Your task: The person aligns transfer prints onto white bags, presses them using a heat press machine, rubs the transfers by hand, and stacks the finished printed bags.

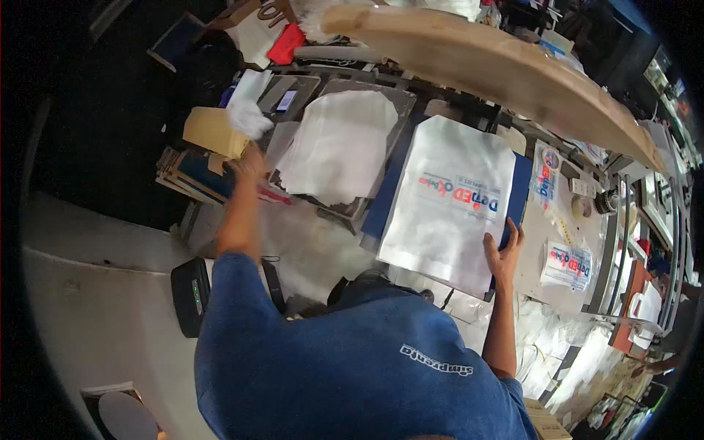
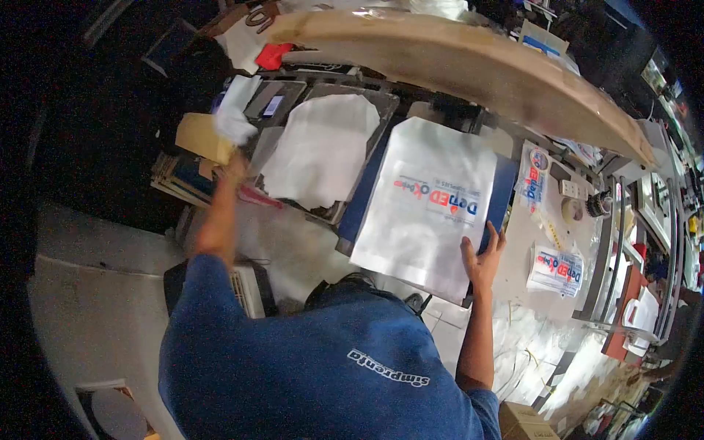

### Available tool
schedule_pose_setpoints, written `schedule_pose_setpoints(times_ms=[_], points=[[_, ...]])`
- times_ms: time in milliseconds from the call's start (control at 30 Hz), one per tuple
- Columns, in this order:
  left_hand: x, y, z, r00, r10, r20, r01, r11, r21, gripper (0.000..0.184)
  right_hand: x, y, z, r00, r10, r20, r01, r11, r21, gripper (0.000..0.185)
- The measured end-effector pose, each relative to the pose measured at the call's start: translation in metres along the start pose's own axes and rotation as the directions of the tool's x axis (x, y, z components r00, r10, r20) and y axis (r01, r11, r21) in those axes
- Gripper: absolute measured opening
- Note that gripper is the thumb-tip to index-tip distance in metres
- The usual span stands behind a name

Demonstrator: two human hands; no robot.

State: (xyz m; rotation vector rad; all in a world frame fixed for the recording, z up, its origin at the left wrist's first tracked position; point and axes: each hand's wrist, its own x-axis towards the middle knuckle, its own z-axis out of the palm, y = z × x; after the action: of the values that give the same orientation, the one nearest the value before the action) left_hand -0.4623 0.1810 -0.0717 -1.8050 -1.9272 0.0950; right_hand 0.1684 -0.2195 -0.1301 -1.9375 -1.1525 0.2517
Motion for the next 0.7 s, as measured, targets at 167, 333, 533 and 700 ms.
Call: schedule_pose_setpoints(times_ms=[167, 333, 533, 700], points=[[-0.146, 0.096, 0.008, 0.996, -0.005, 0.092, 0.051, 0.865, -0.5, 0.055, 0.01, -0.005, 0.002, 1.0, -0.006, -0.024, 0.005, 1.0, -0.031, 0.074], [-0.131, 0.164, -0.115, 0.962, -0.138, -0.237, -0.14, 0.497, -0.856, 0.023, 0.013, 0.001, 0.003, 1.0, -0.008, -0.017, 0.008, 1.0, -0.012, 0.073], [-0.164, 0.346, -0.219, 0.653, 0.611, -0.448, -0.418, -0.203, -0.886, 0.016, 0.009, -0.014, -0.003, 0.998, -0.017, -0.052, 0.016, 1.0, -0.025, 0.074], [-0.179, 0.472, -0.24, 0.543, 0.594, -0.594, -0.712, -0.05, -0.7, 0.027, -0.003, -0.021, -0.003, 0.973, -0.136, -0.189, 0.092, 0.97, -0.223, 0.059]])
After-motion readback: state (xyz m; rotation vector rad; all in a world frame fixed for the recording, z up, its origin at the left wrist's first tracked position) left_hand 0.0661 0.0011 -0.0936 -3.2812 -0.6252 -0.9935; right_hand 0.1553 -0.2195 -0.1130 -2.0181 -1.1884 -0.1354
